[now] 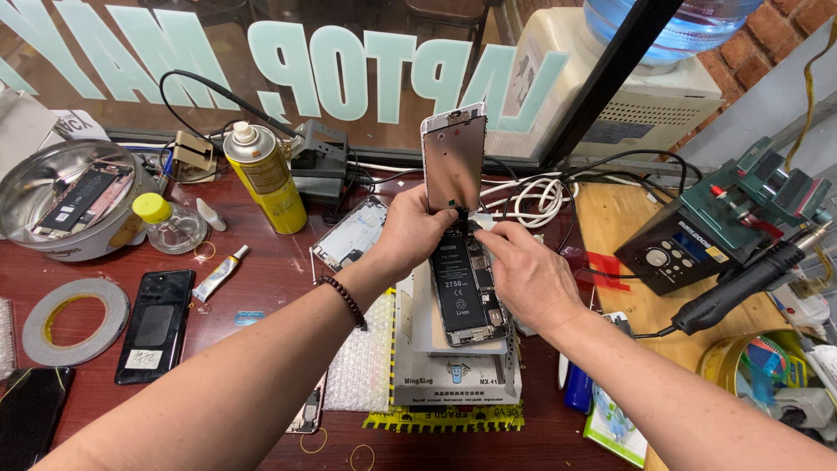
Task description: The person works on a disassembled smartphone at a repair bench, holding the screen assembly open and disconnecting its flex cable from the body by hand. They then align a replacement screen onto the phone body, press it into place, and repeatedly lift and reseat the screen while checking the connection.
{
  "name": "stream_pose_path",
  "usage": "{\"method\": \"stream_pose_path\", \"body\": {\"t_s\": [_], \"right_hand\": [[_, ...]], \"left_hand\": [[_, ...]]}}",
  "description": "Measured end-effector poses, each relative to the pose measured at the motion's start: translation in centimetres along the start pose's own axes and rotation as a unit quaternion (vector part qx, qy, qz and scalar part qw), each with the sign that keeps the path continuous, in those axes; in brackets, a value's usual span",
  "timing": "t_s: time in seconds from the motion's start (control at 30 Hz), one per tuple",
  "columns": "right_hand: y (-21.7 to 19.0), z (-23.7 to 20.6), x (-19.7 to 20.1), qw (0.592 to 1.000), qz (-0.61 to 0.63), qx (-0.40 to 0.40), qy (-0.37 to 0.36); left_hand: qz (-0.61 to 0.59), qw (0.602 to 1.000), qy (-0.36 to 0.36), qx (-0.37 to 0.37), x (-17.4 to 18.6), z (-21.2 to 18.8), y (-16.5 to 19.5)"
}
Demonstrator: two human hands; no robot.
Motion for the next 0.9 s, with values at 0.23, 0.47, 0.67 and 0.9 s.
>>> {"method": "stream_pose_path", "body": {"t_s": [0.23, 0.47, 0.67, 0.9], "right_hand": [[0.0, 0.2, -0.9, 1.0, 0.001, -0.013, -0.013], [0.0, 0.2, -1.0, 1.0, 0.005, -0.016, -0.007], [0.1, 0.3, -1.0, 1.0, -0.011, -0.008, -0.025], [-0.5, 0.6, -0.8, 0.993, -0.078, 0.082, -0.033]], "left_hand": [[-0.016, 1.0, -0.011, -0.011, 0.0, -0.1, 0.3], [-0.02, 1.0, -0.014, -0.008, 0.2, -0.1, 0.1], [-0.016, 0.999, -0.033, -0.02, 0.0, 0.6, -0.3], [-0.02, 0.998, -0.057, -0.029, 0.1, 1.3, -0.7]]}}
Point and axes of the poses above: each hand's wrist, its own z-axis towards the middle knuckle, its own x-axis out of the back of the hand, y = z × x, the point moved 8 cm from there along z, towards the middle knuckle, and after that the axes turned 3 degrees about x, right-handed, at the moved point
